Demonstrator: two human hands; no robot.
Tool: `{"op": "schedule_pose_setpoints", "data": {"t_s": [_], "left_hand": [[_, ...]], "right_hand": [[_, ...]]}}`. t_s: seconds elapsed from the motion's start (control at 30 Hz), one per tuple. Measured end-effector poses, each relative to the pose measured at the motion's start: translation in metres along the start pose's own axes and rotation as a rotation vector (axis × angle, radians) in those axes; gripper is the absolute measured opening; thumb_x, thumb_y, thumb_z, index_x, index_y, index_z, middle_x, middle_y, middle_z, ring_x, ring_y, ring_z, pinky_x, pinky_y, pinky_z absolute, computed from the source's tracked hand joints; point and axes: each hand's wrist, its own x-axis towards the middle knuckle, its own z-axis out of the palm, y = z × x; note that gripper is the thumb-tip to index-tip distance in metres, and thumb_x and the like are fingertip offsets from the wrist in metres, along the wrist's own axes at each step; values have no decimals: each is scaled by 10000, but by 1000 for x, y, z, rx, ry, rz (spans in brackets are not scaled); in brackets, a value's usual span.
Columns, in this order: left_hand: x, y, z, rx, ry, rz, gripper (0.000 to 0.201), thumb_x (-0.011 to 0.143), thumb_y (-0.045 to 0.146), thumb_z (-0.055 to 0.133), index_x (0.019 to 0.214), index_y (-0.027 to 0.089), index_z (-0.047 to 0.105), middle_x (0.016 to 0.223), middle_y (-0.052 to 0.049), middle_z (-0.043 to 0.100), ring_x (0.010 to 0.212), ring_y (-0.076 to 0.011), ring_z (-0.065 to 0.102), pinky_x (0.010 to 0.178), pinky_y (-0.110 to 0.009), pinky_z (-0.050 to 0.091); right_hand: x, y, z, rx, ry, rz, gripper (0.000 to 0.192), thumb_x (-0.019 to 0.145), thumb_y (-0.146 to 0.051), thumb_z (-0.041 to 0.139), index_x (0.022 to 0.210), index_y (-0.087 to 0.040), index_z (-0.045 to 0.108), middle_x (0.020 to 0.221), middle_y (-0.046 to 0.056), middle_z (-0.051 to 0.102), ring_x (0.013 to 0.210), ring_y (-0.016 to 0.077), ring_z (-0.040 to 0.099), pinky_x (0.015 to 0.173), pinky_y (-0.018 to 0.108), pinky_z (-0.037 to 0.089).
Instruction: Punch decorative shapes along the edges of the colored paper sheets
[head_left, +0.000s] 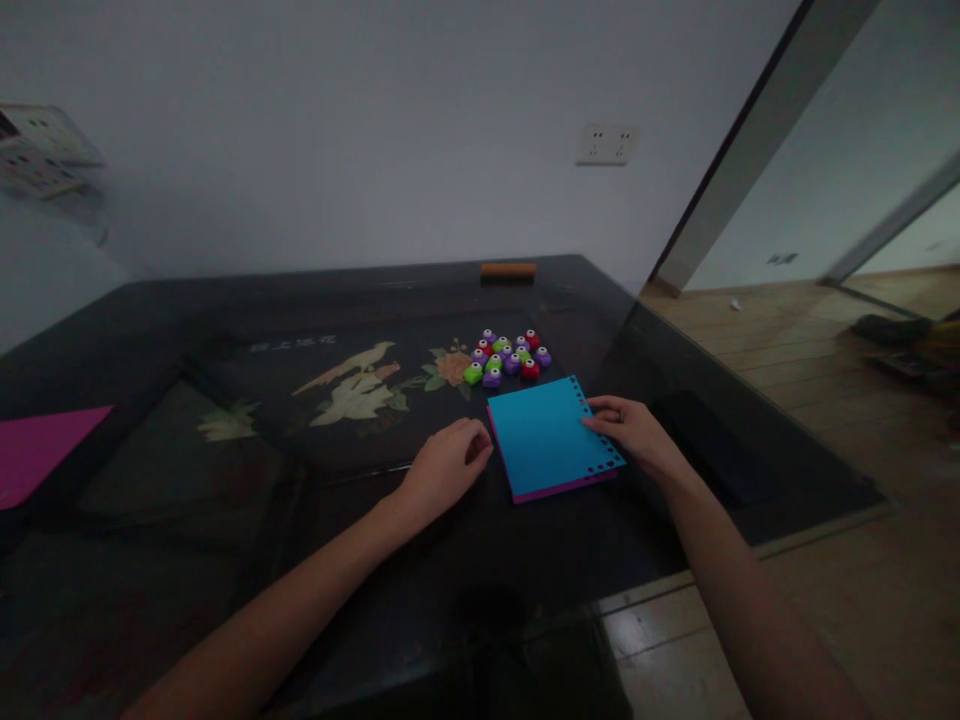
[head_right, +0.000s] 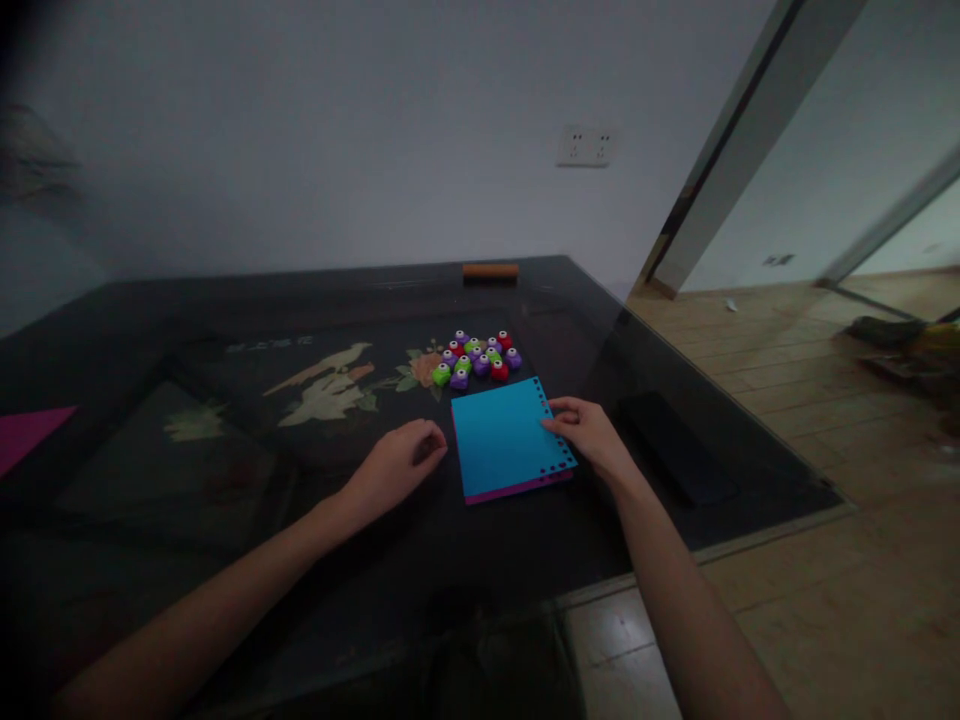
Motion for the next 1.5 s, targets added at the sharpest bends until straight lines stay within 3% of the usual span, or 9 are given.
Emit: {"op": "schedule_pose_setpoints", "data": {"t_s": [0.17, 0.3, 0.43, 0.67, 1.27, 1.5], "left_hand": [[-12, 1, 9, 295, 61, 190, 115, 844, 159, 508, 942, 191, 557, 1119, -76, 581, 1037, -226, 555, 889, -376, 461], [-13, -2, 19, 361, 51, 210, 218, 861, 213, 526, 1077, 191, 525, 1274, -105, 535, 1177, -257, 506, 982, -430, 427], [-15, -4, 27, 355, 25, 206, 347, 875, 214, 521, 1217, 179, 479, 1381, -124, 457, 1256, -256, 457, 1026, -410, 407], [-20, -1, 34, 421, -18, 213, 457, 884, 297, 539, 1308, 143, 463, 1410, -162, 437, 1264, -297, 454, 1037, -432, 397], [-21, -4, 34, 469, -3, 248, 428, 874, 313, 558, 1278, 193, 483, 1404, -139, 455, 1275, -289, 452, 1033, -445, 408], [-21, -2, 33, 468, -22, 247, 436, 883, 309, 545, 1289, 162, 483, 1408, -148, 445, 1271, -298, 450, 1036, -438, 405]], "right_hand": [[3, 5, -1, -44, 26, -3, 467, 584, -315, 778, 1001, -163, 633, 607, -21, 633, 498, 136, 552, 472, 253, 421], [2, 6, -1, -73, 26, -18, 458, 597, -320, 773, 1004, -164, 634, 603, -19, 633, 499, 141, 555, 476, 261, 424], [0, 3, 0, -114, 39, -29, 429, 615, -311, 755, 999, -161, 635, 611, -12, 637, 530, 150, 571, 514, 273, 439], [0, 3, 1, -118, 23, -39, 417, 611, -292, 750, 986, -150, 636, 591, -30, 607, 503, 125, 528, 505, 255, 398], [-1, 1, 2, -181, 42, -80, 398, 616, -307, 741, 976, -166, 647, 607, -21, 607, 531, 141, 546, 527, 270, 418], [-1, 3, 2, -162, 21, -80, 415, 621, -307, 735, 994, -154, 636, 604, -28, 604, 518, 130, 534, 515, 258, 409]]}}
